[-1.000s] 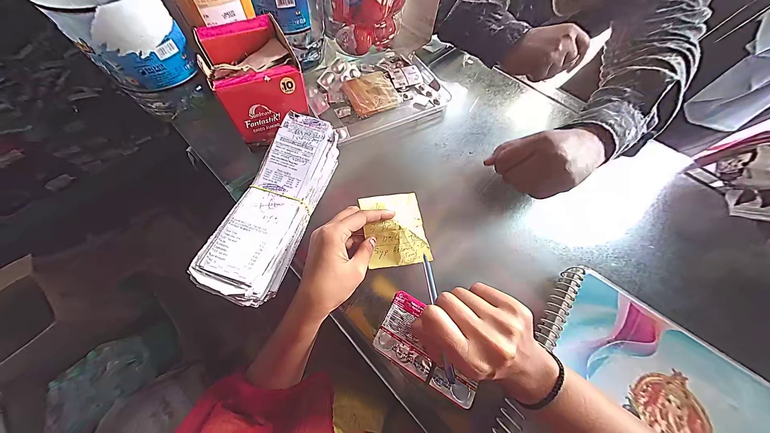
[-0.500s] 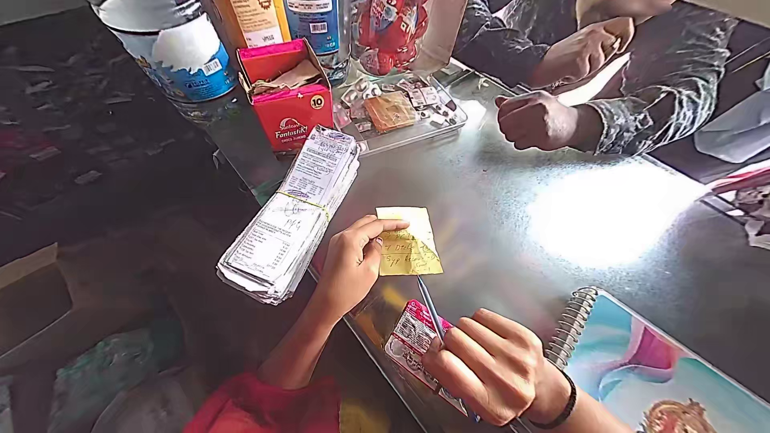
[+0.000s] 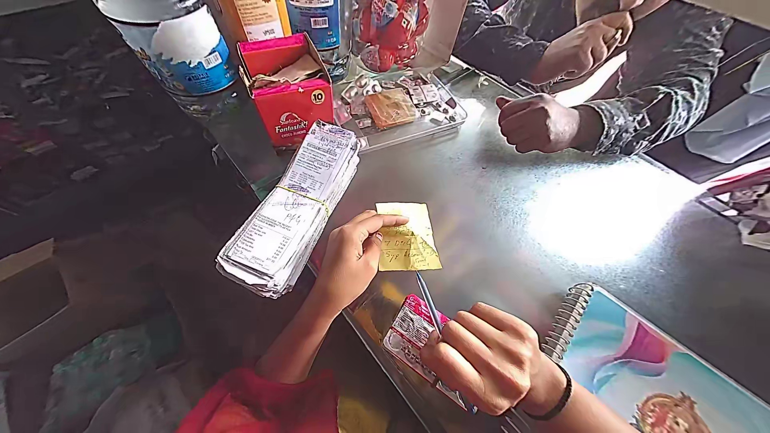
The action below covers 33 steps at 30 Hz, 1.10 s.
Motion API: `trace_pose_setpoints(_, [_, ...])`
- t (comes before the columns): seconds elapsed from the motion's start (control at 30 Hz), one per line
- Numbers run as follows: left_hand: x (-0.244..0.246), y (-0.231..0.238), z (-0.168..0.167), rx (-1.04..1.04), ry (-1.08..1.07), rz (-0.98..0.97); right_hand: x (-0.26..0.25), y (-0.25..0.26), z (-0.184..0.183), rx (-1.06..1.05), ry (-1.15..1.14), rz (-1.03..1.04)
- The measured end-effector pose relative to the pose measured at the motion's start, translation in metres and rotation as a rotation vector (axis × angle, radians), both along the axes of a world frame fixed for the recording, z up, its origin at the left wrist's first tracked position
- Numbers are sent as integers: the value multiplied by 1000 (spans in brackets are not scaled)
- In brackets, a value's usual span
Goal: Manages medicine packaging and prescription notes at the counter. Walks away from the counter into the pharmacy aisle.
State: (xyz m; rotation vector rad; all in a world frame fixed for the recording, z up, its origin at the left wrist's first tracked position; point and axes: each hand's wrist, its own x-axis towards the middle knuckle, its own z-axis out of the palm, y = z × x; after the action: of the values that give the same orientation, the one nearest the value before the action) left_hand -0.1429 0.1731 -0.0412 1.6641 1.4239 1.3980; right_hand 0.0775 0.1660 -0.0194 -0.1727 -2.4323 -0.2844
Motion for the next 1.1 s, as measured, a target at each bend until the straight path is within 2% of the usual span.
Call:
trace_pose_setpoints(0.27, [-1,-1,-5,-20,42,20,1,-1,0,-6,-13,-1])
trace_pose_setpoints(0.43, [0,6,-6,72,92,48,2,6,2,9,-15,-34])
trace_pose_setpoints(1.1, [-1,4,-9,47,26,31,0,11,-5,-45,93,-32])
